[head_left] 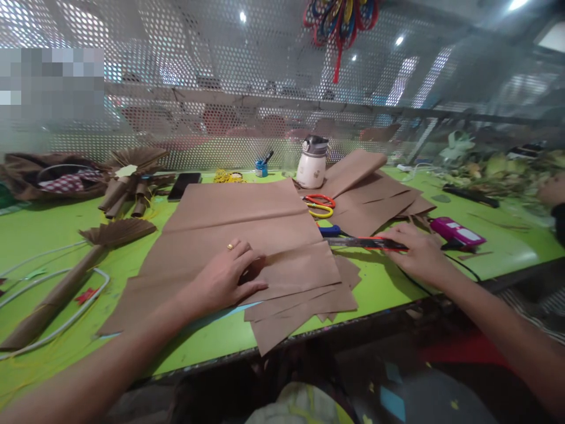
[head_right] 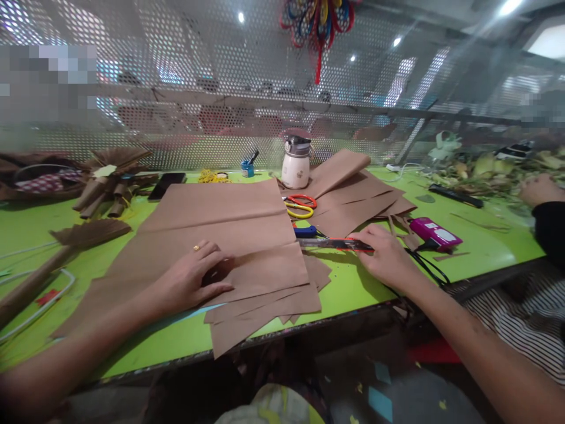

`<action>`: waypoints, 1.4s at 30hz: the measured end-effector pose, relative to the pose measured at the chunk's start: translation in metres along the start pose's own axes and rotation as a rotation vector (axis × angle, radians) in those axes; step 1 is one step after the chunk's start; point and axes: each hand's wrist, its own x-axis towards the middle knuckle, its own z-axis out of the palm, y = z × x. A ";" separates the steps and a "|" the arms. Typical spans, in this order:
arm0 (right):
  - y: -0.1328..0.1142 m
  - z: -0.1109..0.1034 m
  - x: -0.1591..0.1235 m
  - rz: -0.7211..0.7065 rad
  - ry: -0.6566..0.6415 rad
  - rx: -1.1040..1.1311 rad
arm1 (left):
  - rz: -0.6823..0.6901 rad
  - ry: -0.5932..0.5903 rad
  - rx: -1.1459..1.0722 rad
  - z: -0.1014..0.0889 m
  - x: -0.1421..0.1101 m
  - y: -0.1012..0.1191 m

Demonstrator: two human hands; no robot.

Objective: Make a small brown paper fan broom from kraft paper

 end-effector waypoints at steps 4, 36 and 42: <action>-0.009 0.000 -0.001 -0.023 -0.109 0.050 | -0.010 0.008 0.001 0.000 -0.001 0.001; -0.019 -0.014 -0.050 -0.246 -0.298 -0.022 | 0.139 -0.065 -0.009 0.006 -0.001 -0.004; -0.022 -0.012 -0.037 -0.271 -0.303 0.018 | 0.110 -0.074 -0.003 0.006 0.000 -0.005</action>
